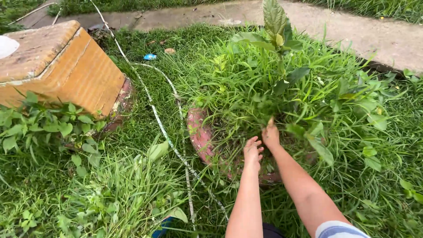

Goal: Hand-pulling weeds and clearing excess grass from around plants and a planter in a garden.

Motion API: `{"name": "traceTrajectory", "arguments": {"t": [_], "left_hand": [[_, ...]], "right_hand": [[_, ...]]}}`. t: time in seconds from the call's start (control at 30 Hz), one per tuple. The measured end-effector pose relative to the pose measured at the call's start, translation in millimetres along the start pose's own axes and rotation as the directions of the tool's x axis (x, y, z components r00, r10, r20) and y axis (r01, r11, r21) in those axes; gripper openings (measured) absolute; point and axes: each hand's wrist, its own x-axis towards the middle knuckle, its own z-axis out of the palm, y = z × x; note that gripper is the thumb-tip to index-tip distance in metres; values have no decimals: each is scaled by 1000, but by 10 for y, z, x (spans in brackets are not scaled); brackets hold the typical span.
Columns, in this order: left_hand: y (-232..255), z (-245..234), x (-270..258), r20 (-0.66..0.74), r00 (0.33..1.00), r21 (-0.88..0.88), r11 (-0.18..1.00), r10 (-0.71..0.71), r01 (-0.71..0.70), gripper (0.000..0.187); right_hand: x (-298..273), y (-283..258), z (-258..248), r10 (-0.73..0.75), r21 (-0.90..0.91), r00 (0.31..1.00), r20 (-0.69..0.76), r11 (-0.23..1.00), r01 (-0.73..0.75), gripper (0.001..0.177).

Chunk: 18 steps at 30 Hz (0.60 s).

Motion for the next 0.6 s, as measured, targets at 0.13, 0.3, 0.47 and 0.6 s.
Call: {"name": "traceTrajectory", "arguments": {"t": [0.13, 0.3, 0.47, 0.6], "left_hand": [[-34, -103, 25, 28, 999, -57, 997, -42, 44, 29], [-267, -228, 258, -37, 995, -69, 994, -89, 87, 33], [-653, -250, 596, -38, 977, 151, 967, 212, -204, 37], [-477, -359, 297, 70, 959, -60, 961, 275, -271, 49]], "right_hand": [[-81, 323, 191, 187, 200, 982, 6, 962, -185, 41], [-301, 897, 384, 21, 52, 983, -184, 999, -12, 32], [-1248, -771, -930, 544, 427, 837, 62, 743, -515, 43], [-1466, -1063, -1062, 133, 536, 988, -82, 841, -68, 43]]}}
